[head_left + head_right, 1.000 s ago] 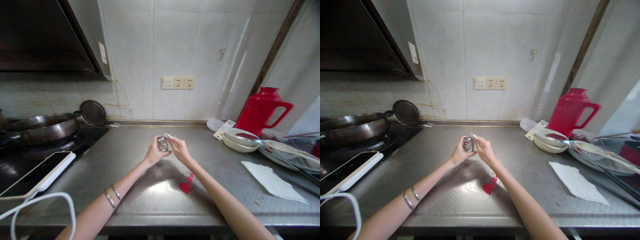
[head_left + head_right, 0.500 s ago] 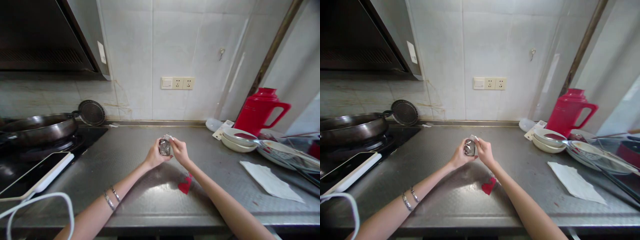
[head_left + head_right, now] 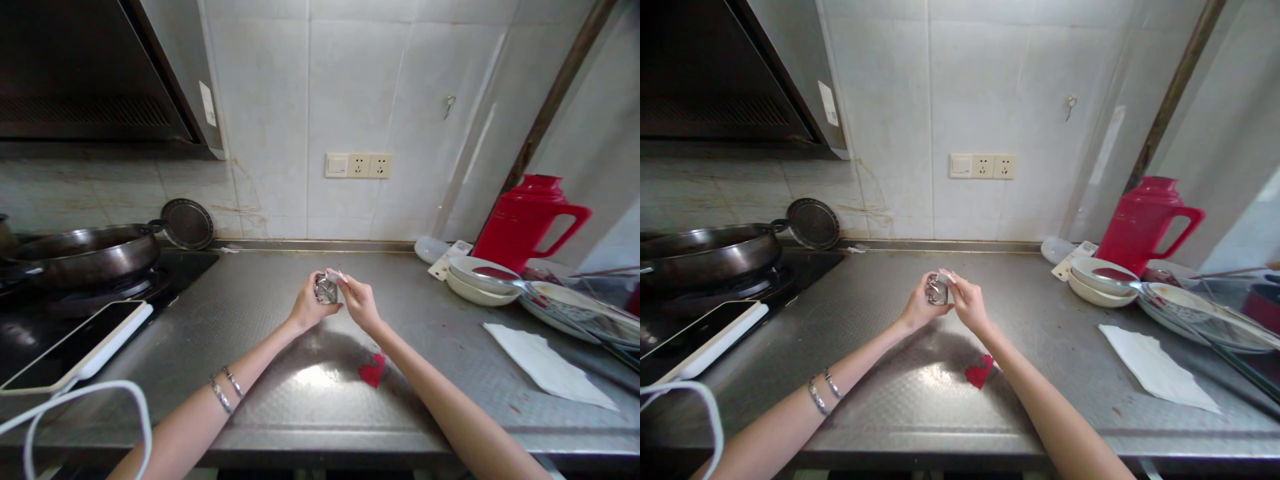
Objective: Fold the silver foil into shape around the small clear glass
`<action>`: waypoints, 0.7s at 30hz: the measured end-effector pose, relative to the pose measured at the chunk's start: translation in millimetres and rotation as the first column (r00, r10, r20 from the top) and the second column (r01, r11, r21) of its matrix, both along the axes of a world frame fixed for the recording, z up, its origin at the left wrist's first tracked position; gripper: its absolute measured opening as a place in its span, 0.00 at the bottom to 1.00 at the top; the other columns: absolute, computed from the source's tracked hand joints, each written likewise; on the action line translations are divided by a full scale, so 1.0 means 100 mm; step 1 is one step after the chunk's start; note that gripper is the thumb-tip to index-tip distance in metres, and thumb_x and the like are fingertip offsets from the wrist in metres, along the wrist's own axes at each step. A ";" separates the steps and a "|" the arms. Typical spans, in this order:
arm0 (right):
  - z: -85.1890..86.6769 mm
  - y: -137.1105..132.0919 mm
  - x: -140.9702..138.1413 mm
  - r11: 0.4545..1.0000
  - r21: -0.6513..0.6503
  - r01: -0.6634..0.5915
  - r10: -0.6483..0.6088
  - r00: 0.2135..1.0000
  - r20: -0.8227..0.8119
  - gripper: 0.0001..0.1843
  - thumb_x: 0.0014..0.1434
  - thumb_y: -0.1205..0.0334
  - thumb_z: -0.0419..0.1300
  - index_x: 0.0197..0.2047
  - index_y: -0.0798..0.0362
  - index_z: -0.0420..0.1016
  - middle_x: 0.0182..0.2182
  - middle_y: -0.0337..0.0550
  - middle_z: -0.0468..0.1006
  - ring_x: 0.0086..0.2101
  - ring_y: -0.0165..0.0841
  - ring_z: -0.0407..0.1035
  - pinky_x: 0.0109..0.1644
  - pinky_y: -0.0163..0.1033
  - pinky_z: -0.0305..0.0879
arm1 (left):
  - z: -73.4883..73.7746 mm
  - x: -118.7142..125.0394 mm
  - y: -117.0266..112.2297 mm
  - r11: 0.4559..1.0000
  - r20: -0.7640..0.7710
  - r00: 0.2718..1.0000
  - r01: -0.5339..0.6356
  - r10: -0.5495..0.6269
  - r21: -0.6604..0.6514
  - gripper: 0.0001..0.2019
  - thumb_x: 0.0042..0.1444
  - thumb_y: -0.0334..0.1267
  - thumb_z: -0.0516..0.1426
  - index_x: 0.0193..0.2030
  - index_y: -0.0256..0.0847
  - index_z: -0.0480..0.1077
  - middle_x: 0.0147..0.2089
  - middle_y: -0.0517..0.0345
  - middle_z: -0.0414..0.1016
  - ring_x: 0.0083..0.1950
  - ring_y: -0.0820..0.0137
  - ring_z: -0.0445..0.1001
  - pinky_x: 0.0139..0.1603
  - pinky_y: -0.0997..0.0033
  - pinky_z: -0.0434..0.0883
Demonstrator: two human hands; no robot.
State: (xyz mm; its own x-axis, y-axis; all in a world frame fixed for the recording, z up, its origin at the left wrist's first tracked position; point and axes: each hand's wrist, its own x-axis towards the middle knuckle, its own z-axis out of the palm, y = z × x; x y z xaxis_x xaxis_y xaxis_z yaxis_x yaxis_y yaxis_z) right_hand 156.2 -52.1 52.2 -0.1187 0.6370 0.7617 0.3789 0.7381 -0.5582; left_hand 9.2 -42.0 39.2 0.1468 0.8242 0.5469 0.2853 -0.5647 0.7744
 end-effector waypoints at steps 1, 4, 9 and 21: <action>0.00 0.01 0.01 0.999 -0.034 0.020 -0.020 1.000 -0.006 0.19 0.65 0.54 0.49 0.50 0.52 0.76 0.41 0.44 0.81 0.41 0.39 0.76 0.44 0.41 0.71 | 0.00 0.00 -0.01 1.000 -0.011 1.000 0.008 -0.009 -0.004 0.36 0.35 0.41 0.69 0.52 0.41 0.60 0.46 0.52 0.74 0.46 0.63 0.74 0.48 0.64 0.70; 0.00 0.03 0.01 0.994 -0.085 0.062 -0.063 0.998 -0.015 0.21 0.65 0.52 0.49 0.47 0.55 0.78 0.32 0.42 0.81 0.31 0.35 0.74 0.35 0.35 0.69 | 0.00 -0.01 -0.02 0.999 -0.036 0.999 0.037 -0.037 0.011 0.36 0.35 0.41 0.69 0.52 0.41 0.61 0.46 0.52 0.73 0.46 0.63 0.74 0.47 0.64 0.70; 0.01 -0.01 -0.01 0.997 -0.054 0.046 -0.047 0.999 -0.015 0.19 0.64 0.54 0.50 0.48 0.53 0.77 0.32 0.42 0.81 0.32 0.35 0.74 0.35 0.35 0.68 | 0.00 0.02 -0.02 1.000 0.012 1.000 0.000 0.001 -0.022 0.35 0.34 0.39 0.70 0.50 0.41 0.61 0.45 0.53 0.74 0.44 0.64 0.74 0.47 0.64 0.70; -0.03 0.02 -0.01 0.994 -0.061 0.089 -0.093 0.994 -0.065 0.20 0.64 0.51 0.50 0.41 0.54 0.79 0.26 0.41 0.78 0.27 0.34 0.71 0.31 0.35 0.65 | -0.03 0.12 -0.11 0.994 0.138 0.988 0.084 -0.074 -0.071 0.36 0.34 0.32 0.68 0.52 0.40 0.58 0.47 0.52 0.72 0.47 0.64 0.73 0.48 0.64 0.69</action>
